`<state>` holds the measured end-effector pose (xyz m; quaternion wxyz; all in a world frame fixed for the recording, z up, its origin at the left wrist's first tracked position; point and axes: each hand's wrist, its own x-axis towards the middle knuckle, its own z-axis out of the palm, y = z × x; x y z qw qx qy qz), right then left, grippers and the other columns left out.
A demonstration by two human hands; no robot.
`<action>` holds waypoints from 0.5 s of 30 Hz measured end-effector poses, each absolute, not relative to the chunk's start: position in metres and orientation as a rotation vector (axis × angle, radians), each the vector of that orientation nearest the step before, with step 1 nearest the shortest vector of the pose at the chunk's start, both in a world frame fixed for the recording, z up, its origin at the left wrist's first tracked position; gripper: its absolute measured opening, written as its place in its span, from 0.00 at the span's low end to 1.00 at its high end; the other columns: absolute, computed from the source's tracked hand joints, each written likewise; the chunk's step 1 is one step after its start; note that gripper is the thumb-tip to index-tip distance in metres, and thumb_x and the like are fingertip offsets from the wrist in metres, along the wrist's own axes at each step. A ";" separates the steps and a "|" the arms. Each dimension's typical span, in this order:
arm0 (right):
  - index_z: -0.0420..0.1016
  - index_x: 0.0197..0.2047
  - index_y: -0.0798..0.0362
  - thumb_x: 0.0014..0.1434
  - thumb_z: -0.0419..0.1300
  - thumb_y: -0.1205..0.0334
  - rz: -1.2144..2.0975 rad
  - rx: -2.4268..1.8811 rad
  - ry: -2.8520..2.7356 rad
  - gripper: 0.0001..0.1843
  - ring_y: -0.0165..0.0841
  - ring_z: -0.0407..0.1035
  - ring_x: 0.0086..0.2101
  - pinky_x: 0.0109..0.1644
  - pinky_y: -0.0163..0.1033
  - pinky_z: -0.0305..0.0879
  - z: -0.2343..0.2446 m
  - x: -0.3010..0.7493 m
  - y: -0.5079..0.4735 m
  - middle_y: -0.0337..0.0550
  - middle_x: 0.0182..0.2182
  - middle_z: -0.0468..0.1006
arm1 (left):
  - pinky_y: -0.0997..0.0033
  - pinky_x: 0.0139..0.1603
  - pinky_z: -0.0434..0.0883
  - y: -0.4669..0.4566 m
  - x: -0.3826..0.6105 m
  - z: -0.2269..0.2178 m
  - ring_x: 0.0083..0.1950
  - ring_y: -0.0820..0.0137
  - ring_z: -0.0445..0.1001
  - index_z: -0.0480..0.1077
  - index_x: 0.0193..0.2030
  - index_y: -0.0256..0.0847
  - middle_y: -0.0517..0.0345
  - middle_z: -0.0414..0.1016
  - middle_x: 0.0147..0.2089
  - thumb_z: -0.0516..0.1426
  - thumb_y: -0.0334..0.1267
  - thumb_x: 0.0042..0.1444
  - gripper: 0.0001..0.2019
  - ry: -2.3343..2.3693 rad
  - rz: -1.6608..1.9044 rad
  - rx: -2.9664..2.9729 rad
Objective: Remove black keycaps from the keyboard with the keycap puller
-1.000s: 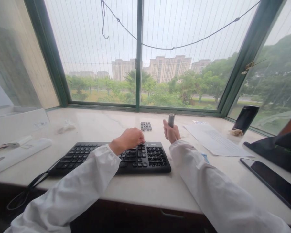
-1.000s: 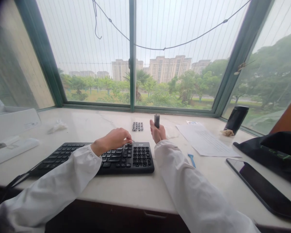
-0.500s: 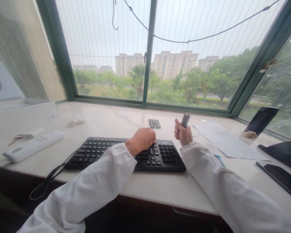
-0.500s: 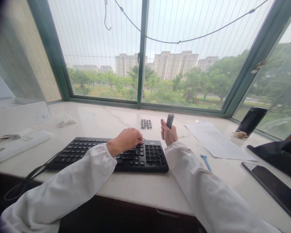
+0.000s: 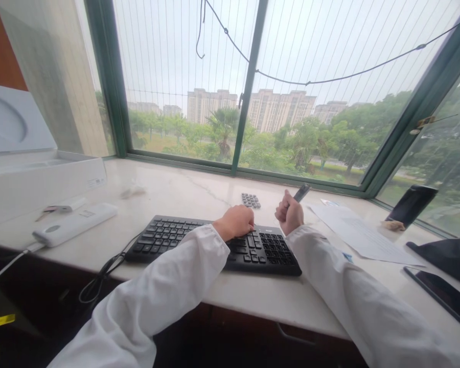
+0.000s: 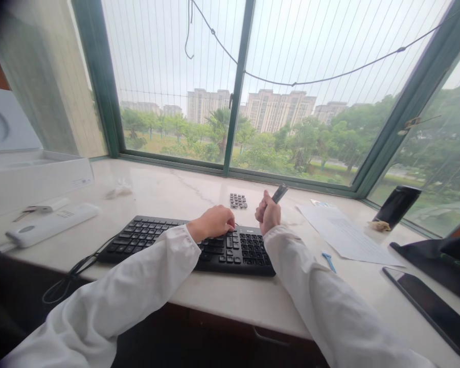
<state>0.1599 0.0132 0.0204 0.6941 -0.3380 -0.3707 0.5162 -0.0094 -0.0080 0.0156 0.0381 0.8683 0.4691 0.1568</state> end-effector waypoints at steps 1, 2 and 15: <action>0.50 0.18 0.51 0.58 0.58 0.53 1.177 -0.775 -0.815 0.24 0.20 0.36 0.11 0.12 0.30 0.32 0.020 0.153 0.015 0.26 0.09 0.45 | 0.70 0.38 0.69 -0.006 -0.010 0.015 0.37 0.65 0.75 0.80 0.34 0.41 0.51 0.79 0.35 0.61 0.38 0.48 0.07 1.418 0.480 2.656; 0.49 0.19 0.50 0.58 0.58 0.53 1.195 -0.791 -0.800 0.24 0.20 0.36 0.11 0.12 0.30 0.31 0.018 0.147 0.018 0.26 0.09 0.45 | 0.71 0.38 0.69 -0.005 -0.011 0.015 0.37 0.65 0.75 0.80 0.34 0.41 0.52 0.79 0.34 0.62 0.39 0.48 0.08 1.399 0.479 2.646; 0.43 0.17 0.50 0.61 0.54 0.52 1.295 -0.818 -0.830 0.28 0.20 0.35 0.10 0.13 0.31 0.31 -0.007 0.114 0.021 0.26 0.08 0.42 | 0.73 0.36 0.67 0.002 -0.019 0.016 0.35 0.67 0.75 0.80 0.36 0.42 0.55 0.80 0.33 0.63 0.42 0.46 0.11 1.377 0.485 2.430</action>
